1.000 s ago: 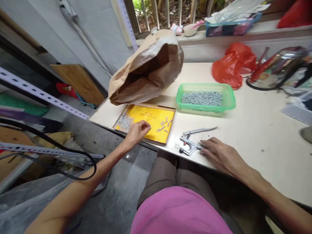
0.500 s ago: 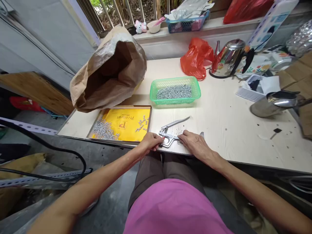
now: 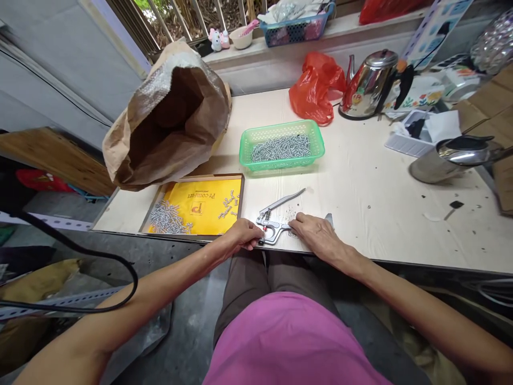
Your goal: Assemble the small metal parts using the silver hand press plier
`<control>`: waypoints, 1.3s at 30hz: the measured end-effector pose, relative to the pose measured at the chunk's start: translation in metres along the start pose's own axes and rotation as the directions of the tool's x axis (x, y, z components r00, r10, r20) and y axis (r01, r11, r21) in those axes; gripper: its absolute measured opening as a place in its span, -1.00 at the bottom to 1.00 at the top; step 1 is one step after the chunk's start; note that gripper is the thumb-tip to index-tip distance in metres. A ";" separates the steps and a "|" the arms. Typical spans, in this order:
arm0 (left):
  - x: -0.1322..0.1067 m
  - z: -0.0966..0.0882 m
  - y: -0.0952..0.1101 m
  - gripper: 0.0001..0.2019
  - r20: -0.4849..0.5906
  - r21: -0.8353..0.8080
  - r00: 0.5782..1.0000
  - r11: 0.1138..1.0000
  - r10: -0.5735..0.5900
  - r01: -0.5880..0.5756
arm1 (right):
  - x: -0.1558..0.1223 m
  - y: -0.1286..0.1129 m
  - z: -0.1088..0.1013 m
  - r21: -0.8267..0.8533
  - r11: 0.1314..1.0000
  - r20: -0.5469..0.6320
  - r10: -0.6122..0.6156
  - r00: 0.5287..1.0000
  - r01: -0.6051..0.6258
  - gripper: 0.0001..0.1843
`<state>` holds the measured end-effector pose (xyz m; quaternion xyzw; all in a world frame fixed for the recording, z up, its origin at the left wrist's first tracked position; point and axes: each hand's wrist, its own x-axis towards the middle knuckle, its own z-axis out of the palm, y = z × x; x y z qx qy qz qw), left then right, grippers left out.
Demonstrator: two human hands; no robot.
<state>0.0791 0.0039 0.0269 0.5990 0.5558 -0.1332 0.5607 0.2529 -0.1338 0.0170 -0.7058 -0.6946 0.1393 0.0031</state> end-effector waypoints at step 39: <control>0.020 0.030 0.032 -0.34 0.292 0.827 0.541 0.076 0.788 -0.557 | 0.010 0.026 -0.028 -0.055 0.998 -0.007 -0.023 1.000 0.023 -0.42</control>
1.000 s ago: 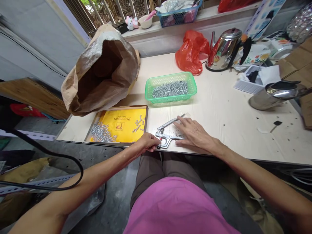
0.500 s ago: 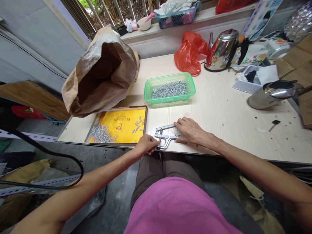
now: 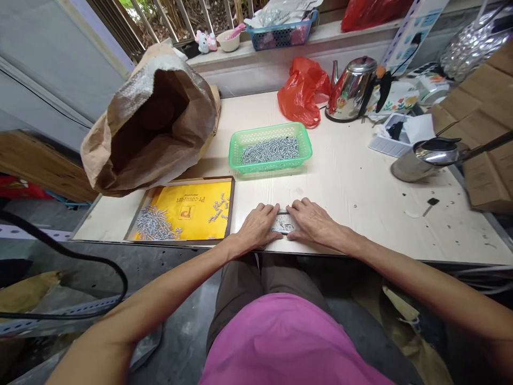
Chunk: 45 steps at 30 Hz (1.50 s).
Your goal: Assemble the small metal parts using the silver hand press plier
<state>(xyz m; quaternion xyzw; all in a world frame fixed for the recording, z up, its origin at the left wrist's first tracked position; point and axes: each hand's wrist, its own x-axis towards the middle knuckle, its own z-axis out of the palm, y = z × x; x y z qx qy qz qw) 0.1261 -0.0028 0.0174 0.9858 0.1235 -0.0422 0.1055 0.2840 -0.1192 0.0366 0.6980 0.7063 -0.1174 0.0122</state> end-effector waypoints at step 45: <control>-0.059 0.066 0.073 -0.55 -0.358 -0.128 0.916 0.962 0.183 -0.242 | 0.077 -0.078 0.030 -0.112 0.775 -0.134 -0.632 0.764 0.622 -0.78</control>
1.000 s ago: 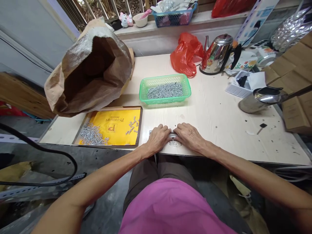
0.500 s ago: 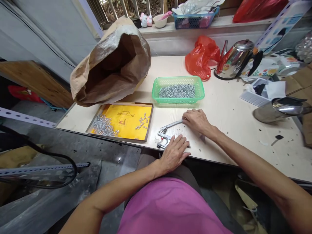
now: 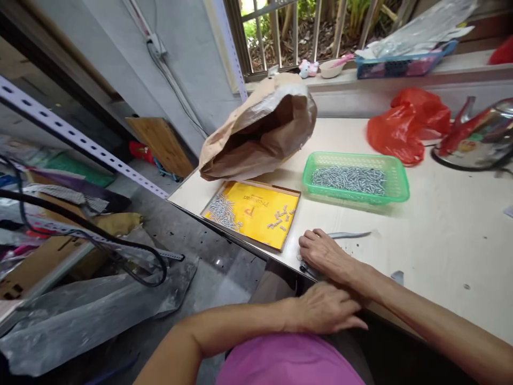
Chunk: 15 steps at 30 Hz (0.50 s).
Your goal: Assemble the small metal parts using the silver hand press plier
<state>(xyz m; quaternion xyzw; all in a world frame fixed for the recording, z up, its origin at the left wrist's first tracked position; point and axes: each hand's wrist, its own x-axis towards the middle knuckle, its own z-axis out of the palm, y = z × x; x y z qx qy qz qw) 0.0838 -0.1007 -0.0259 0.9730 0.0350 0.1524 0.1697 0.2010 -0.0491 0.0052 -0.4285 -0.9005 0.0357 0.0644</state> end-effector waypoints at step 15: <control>-0.139 -0.186 -0.173 -0.81 0.149 0.400 0.770 0.750 -0.621 0.527 | -0.045 0.148 -0.073 0.118 0.788 -0.486 0.576 0.657 -0.604 -0.58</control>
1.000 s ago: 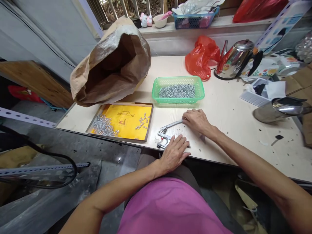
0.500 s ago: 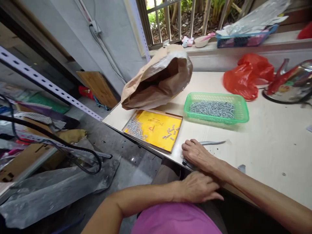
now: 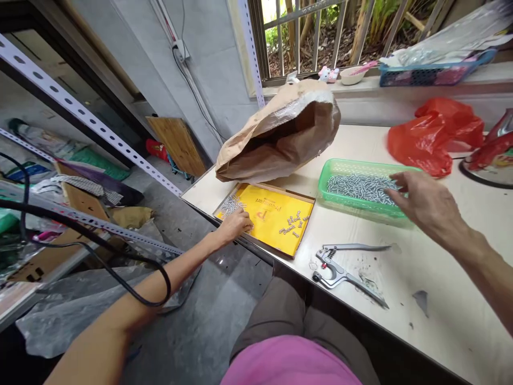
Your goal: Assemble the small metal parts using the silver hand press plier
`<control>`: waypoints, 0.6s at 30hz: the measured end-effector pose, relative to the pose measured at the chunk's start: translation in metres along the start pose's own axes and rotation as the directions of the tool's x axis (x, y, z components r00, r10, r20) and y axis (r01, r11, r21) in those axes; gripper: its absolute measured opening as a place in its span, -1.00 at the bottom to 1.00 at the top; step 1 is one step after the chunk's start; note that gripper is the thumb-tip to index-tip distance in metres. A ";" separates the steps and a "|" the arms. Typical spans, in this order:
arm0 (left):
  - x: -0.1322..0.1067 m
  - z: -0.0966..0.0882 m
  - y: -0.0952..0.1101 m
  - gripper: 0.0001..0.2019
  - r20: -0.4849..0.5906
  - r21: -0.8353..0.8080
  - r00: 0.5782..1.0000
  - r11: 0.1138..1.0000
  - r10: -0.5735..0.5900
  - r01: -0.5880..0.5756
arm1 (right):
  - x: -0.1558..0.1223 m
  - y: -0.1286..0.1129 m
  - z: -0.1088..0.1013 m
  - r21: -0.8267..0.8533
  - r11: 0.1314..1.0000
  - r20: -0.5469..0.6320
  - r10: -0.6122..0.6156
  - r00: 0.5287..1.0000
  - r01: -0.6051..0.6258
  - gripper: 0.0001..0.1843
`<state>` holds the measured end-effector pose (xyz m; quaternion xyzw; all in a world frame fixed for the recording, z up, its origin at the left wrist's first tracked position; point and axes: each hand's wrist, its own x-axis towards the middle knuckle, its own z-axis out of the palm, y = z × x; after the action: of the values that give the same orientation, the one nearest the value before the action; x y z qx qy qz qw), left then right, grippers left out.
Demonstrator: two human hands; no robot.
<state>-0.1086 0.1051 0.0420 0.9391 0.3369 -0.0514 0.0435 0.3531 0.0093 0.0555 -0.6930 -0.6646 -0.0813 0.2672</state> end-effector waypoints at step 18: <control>0.009 -0.002 0.013 -0.76 0.001 -0.492 0.914 0.795 -0.407 0.354 | -0.027 -0.202 0.074 0.736 0.625 0.387 -0.074 0.919 -0.260 -0.79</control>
<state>-0.0937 0.1008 0.0433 0.8125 0.5226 0.0757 0.2470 0.1374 0.0157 0.0336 -0.5460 -0.6352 0.3628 0.4084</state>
